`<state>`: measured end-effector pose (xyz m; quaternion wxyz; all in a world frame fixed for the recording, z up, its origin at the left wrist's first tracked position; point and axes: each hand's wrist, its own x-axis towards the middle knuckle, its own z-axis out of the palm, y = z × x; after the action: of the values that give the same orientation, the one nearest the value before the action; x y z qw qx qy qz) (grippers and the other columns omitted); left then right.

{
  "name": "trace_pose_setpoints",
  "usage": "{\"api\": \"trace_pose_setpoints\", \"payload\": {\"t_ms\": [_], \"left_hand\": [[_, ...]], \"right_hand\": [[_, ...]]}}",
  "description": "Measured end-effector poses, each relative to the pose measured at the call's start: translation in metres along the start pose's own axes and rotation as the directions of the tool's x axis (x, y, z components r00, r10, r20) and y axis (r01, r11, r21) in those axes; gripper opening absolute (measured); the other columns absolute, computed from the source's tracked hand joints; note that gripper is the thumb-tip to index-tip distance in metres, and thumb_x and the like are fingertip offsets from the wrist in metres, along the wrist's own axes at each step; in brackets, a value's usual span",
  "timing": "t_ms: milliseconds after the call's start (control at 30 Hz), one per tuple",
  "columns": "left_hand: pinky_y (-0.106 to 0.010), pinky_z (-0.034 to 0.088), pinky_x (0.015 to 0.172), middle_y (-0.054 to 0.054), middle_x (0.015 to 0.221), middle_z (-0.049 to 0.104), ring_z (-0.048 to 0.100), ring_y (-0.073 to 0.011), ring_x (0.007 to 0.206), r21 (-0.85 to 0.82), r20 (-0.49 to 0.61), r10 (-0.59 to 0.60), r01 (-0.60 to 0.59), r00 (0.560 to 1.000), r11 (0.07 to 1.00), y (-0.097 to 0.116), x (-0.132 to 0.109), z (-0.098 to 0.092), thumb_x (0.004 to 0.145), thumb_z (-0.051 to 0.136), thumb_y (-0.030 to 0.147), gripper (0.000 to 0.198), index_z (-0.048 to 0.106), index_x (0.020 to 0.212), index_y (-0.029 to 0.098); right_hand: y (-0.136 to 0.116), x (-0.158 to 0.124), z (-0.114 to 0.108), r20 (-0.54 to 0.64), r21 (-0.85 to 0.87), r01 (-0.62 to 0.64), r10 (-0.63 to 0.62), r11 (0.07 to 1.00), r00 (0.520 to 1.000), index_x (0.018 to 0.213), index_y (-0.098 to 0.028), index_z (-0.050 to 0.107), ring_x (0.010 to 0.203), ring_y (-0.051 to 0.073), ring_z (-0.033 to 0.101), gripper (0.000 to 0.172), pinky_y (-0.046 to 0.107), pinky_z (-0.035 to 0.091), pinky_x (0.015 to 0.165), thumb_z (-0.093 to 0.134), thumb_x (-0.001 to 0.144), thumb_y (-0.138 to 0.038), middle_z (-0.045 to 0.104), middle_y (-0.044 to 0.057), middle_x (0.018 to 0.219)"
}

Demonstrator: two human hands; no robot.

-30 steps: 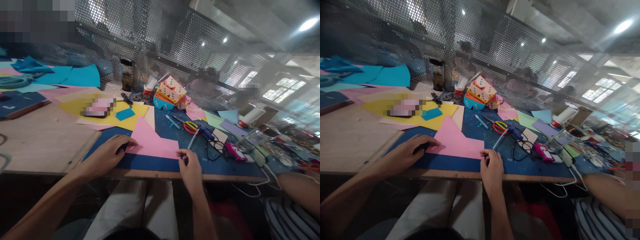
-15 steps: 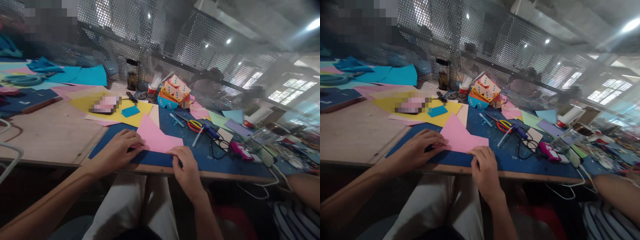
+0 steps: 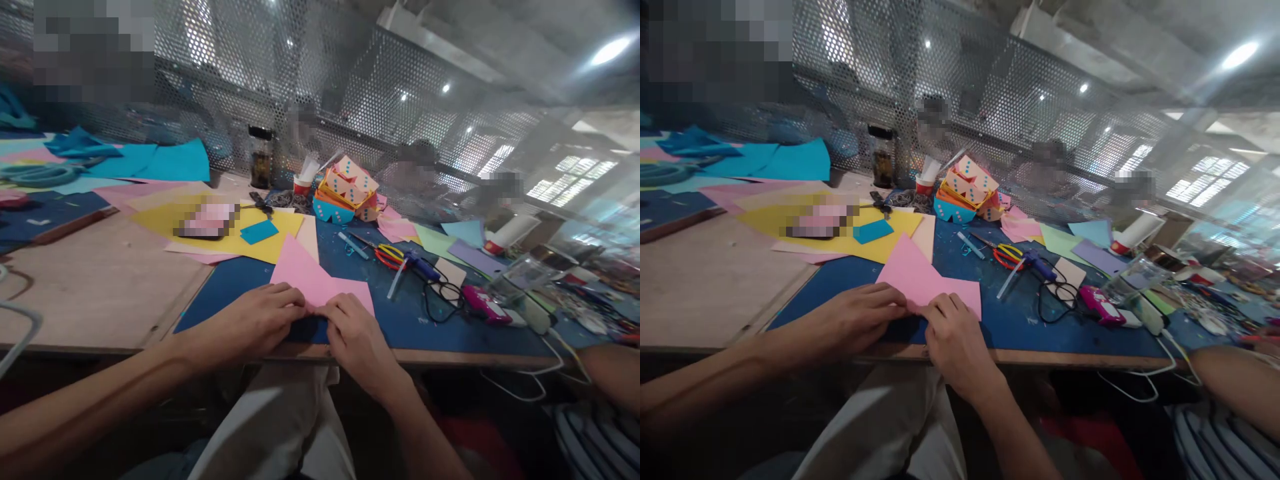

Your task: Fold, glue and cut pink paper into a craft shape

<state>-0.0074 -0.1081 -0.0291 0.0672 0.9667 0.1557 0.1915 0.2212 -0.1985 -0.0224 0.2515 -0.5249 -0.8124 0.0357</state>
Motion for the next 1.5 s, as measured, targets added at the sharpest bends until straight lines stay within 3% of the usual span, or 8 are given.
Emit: {"api": "trace_pose_setpoints", "payload": {"t_ms": [133,200,300,433,633,933,1233,1500], "left_hand": [[-0.034,0.05,0.098,-0.008,0.118,0.072,0.065,-0.0224,0.111,-0.172,0.095,-0.134,0.148,0.986,0.974,-0.002,0.015,-0.009,0.097,0.051,0.012,0.029,0.072,0.114,0.023],[-0.03,0.05,0.089,-0.006,0.105,0.074,0.068,-0.0207,0.101,-0.221,0.161,-0.249,0.281,0.955,0.934,-0.006,0.028,-0.011,0.091,0.056,0.013,0.022,0.074,0.097,0.023],[-0.027,0.047,0.071,-0.002,0.087,0.075,0.069,-0.0191,0.082,-0.218,0.223,-0.334,0.381,0.916,0.899,-0.016,0.048,-0.011,0.087,0.061,0.021,0.013,0.074,0.087,0.023],[-0.028,0.038,0.058,-0.001,0.077,0.075,0.066,-0.0196,0.067,-0.19,0.31,-0.388,0.456,0.868,0.869,-0.021,0.064,-0.012,0.083,0.067,0.034,0.012,0.073,0.08,0.024],[-0.031,0.035,0.06,-0.003,0.08,0.076,0.066,-0.0228,0.07,-0.162,0.329,-0.415,0.484,0.848,0.86,-0.017,0.066,-0.012,0.08,0.062,0.031,0.01,0.07,0.079,0.025],[-0.031,0.042,0.066,-0.003,0.09,0.079,0.071,-0.0237,0.081,-0.202,0.303,-0.426,0.494,0.853,0.846,-0.019,0.06,-0.003,0.084,0.062,0.033,0.014,0.074,0.088,0.026],[-0.03,0.041,0.061,0.0,0.082,0.078,0.069,-0.0201,0.07,-0.236,0.279,-0.415,0.481,0.866,0.845,-0.021,0.057,0.0,0.082,0.064,0.031,0.011,0.074,0.086,0.027],[-0.031,0.036,0.058,-0.002,0.077,0.074,0.063,-0.0199,0.065,-0.171,0.281,-0.444,0.499,0.851,0.849,-0.02,0.058,-0.001,0.078,0.062,0.03,0.009,0.068,0.08,0.024]], "right_hand": [[0.004,0.011,-0.006,0.052,0.083,-0.103,0.099,0.991,0.994,0.109,-0.022,0.072,0.105,0.024,0.062,0.017,0.037,0.05,0.092,0.063,0.098,-0.013,0.071,0.007,0.109],[0.01,0.02,-0.007,0.084,0.156,-0.215,0.204,0.964,0.975,0.098,-0.021,0.071,0.096,0.02,0.064,0.009,0.034,0.049,0.087,0.068,0.094,-0.015,0.072,0.004,0.101],[0.017,0.032,-0.007,0.157,0.168,-0.324,0.299,0.931,0.941,0.092,-0.02,0.068,0.088,0.017,0.062,0.012,0.03,0.045,0.078,0.068,0.086,-0.01,0.07,0.0,0.091],[0.02,0.048,-0.013,0.276,0.066,-0.341,0.311,0.938,0.91,0.082,-0.021,0.065,0.077,0.017,0.058,0.007,0.028,0.037,0.066,0.067,0.079,-0.015,0.066,0.0,0.084],[0.016,0.066,-0.024,0.4,-0.04,-0.391,0.373,0.92,0.837,0.08,-0.021,0.065,0.067,0.016,0.054,0.01,0.028,0.028,0.058,0.072,0.074,-0.025,0.065,0.0,0.077],[0.018,0.058,-0.023,0.382,0.035,-0.415,0.372,0.909,0.846,0.083,-0.021,0.064,0.069,0.015,0.053,0.011,0.028,0.03,0.061,0.069,0.075,-0.016,0.065,-0.002,0.078],[0.025,0.049,-0.022,0.35,0.111,-0.438,0.377,0.892,0.858,0.088,-0.021,0.066,0.074,0.016,0.057,0.019,0.027,0.032,0.064,0.065,0.073,-0.009,0.066,-0.003,0.08],[0.031,0.041,-0.028,0.319,0.106,-0.442,0.391,0.891,0.864,0.091,-0.02,0.066,0.078,0.016,0.057,0.023,0.028,0.037,0.069,0.066,0.072,-0.007,0.066,-0.001,0.085]]}}
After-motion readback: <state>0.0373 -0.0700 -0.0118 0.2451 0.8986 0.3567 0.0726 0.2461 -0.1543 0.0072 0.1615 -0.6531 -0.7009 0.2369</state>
